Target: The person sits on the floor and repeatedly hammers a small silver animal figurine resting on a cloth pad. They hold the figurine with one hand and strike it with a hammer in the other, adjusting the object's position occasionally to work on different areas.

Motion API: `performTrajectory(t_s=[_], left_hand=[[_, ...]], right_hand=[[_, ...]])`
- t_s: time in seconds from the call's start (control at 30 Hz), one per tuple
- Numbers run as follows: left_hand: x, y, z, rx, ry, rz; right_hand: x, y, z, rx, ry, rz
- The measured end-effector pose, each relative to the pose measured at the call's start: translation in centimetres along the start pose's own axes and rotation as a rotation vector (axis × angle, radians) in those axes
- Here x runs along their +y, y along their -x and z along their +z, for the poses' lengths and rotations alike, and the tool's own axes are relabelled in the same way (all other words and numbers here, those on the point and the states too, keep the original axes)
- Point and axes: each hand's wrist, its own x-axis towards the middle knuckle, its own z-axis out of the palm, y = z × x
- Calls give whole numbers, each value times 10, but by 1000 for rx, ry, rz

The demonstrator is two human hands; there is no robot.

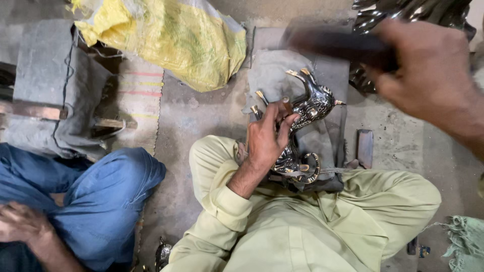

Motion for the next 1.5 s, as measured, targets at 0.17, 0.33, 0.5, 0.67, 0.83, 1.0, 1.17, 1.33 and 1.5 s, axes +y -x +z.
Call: performTrajectory(t_s=[0.17,0.33,0.5,0.67,0.83,1.0,1.17,1.33,1.5], left_hand=[[-4,3,0,10,36,67],[-4,-2,-8,-36,168,-104],[-13,-23,-19,-220,239,64],[-15,-31,-21,-292,161,44],[-14,-30,-21,-254,147,77],[-13,-30,-20,-239,123,69],[-10,-32,-21,-249,91,38],[-9,-31,-23,-250,85,42],[-11,-30,-23,-223,97,83]], right_hand=[[-2,5,0,-109,413,-209],[2,6,0,-187,405,-158],[12,7,13,-498,310,38],[17,13,28,-119,102,-94],[11,11,27,-122,189,-47],[2,11,13,-27,200,-123],[6,6,10,-213,91,31],[9,12,25,-116,69,36],[11,15,36,-74,118,-21]])
